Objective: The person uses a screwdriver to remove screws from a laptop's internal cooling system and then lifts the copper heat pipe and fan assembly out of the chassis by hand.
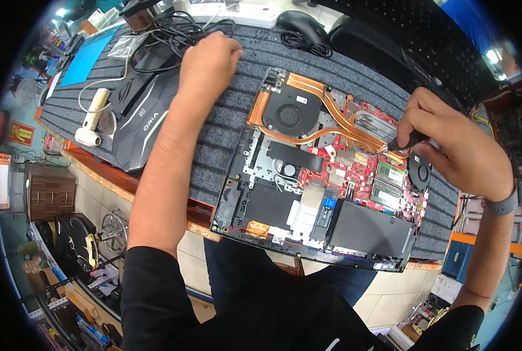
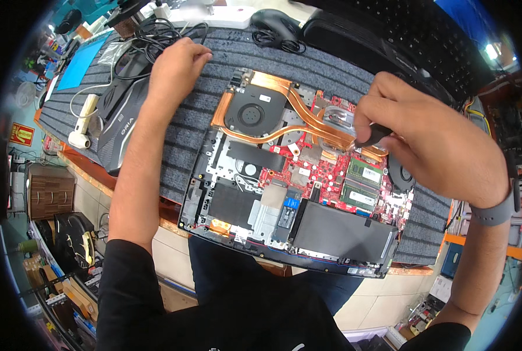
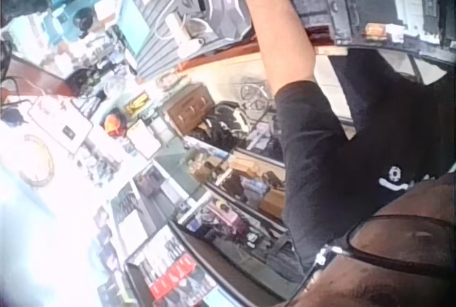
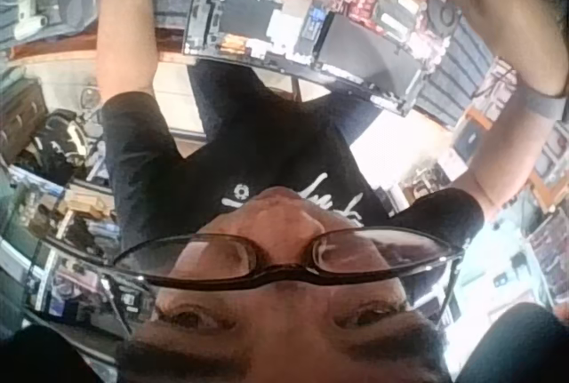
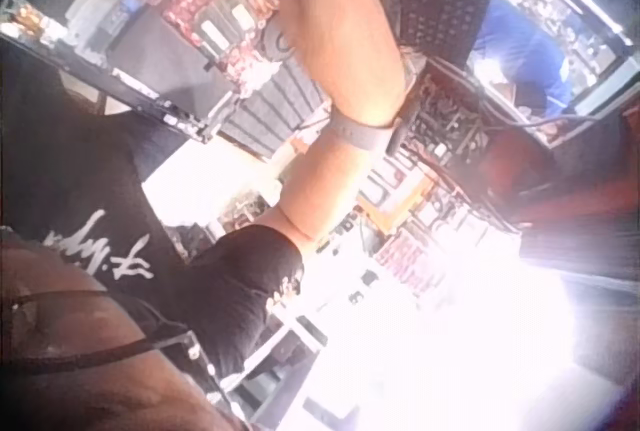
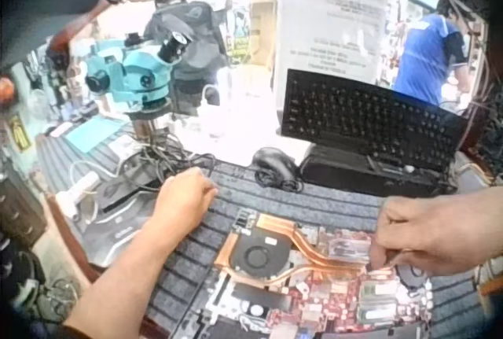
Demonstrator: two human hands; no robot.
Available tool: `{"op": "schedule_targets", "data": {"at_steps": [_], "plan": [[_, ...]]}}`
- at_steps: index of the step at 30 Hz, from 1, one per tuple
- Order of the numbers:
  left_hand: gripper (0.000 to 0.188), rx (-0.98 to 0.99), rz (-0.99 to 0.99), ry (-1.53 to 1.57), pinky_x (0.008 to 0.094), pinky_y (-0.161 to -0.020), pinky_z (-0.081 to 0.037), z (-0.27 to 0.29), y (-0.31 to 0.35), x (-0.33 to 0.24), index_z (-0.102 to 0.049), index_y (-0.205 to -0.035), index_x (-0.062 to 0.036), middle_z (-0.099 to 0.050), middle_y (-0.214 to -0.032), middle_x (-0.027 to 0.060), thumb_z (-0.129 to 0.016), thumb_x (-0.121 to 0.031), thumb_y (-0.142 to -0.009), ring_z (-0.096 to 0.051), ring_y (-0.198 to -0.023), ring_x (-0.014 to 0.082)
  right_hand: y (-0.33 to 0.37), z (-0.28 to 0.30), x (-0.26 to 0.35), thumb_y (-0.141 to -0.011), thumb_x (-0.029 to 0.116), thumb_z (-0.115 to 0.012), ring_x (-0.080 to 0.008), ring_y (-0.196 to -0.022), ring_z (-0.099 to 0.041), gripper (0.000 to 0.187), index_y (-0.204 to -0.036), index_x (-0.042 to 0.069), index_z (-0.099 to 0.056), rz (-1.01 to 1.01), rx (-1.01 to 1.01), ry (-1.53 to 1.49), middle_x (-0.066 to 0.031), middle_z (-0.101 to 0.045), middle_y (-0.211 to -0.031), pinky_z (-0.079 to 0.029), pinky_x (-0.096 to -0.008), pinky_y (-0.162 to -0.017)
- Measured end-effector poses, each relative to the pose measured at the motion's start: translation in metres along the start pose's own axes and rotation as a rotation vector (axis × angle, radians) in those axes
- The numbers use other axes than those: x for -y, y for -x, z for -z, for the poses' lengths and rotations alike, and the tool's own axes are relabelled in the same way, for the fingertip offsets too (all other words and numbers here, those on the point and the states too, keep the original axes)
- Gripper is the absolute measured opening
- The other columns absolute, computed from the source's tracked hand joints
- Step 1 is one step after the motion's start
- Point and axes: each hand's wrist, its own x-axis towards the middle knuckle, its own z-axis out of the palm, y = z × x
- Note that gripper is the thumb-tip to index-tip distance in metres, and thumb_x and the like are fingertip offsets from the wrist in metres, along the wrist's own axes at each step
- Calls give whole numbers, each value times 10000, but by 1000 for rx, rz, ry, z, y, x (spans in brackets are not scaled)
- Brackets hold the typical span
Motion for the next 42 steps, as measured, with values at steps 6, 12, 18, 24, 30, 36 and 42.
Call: {"op": "schedule_targets", "data": {"at_steps": [6, 12, 18, 24, 30, 36, 42], "plan": [[199, -14, -7, -31, 489, -832, -570, -14, -11, -15, -804, -1023, -71, -707, -1002, 144, -693, -232, -987, -717, -942, 375, 8, -3, -12, -923, 71, -727, -370, -936, -686, 194, -1092, 72, -632, 38, -40, -32, -156, -669, -1020, -531, -462, -771], [212, 27, 31, 75, 482, -852, -555, -25, -11, -11, -807, -1057, -74, -703, -1018, 133, -680, -232, -997, -705, -976, 363, 9, -5, -9, -948, 72, -706, -389, -833, -671, 160, -1091, 45, -639, -30, -85, 51, -172, -680, -997, -529, -445, -770], [220, 41, 55, 90, 486, -863, -546, -24, -12, -11, -799, -1078, -60, -698, -1023, 152, -661, -217, -1010, -696, -982, 375, 10, -10, -15, -959, 92, -703, -390, -820, -681, 92, -1017, 36, -659, 43, -213, -8, -184, -698, -963, -523, -470, -709], [232, -110, 62, 218, 466, -868, -535, -14, -16, -6, -784, -1104, -41, -695, -1028, 170, -638, -204, -1030, -691, -975, 384, 11, -10, -27, -963, 75, -714, -360, -735, -674, 136, -1071, 23, -649, 163, -190, -72, -182, -699, -924, -511, -456, -658], [227, -210, 84, 221, 429, -807, -539, -4, -16, -10, -778, -1129, -46, -698, -1005, 148, -652, -212, -1040, -694, -862, 340, 10, -1, -14, -974, 259, -743, -400, -884, -679, 253, -1033, 22, -674, 153, -175, -78, -176, -706, -902, -538, -469, -759], [180, -185, -40, 288, 375, -737, -524, -8, -7, -32, -766, -1125, -41, -669, -941, 118, -688, -164, -1018, -649, -765, 279, 9, -6, -13, -951, 196, -747, -410, -954, -719, 211, -1041, 8, -713, 13, -134, 116, -210, -734, -973, -579, -465, -811], [163, -187, -100, 305, 361, -694, -511, -3, 1, -49, -760, -1107, -36, -641, -903, 98, -703, -150, -1007, -610, -720, 247, 12, -6, -19, -958, 149, -721, -404, -942, -719, 160, -1023, 5, -697, -30, -69, 94, -212, -731, -983, -562, -481, -791]]}}
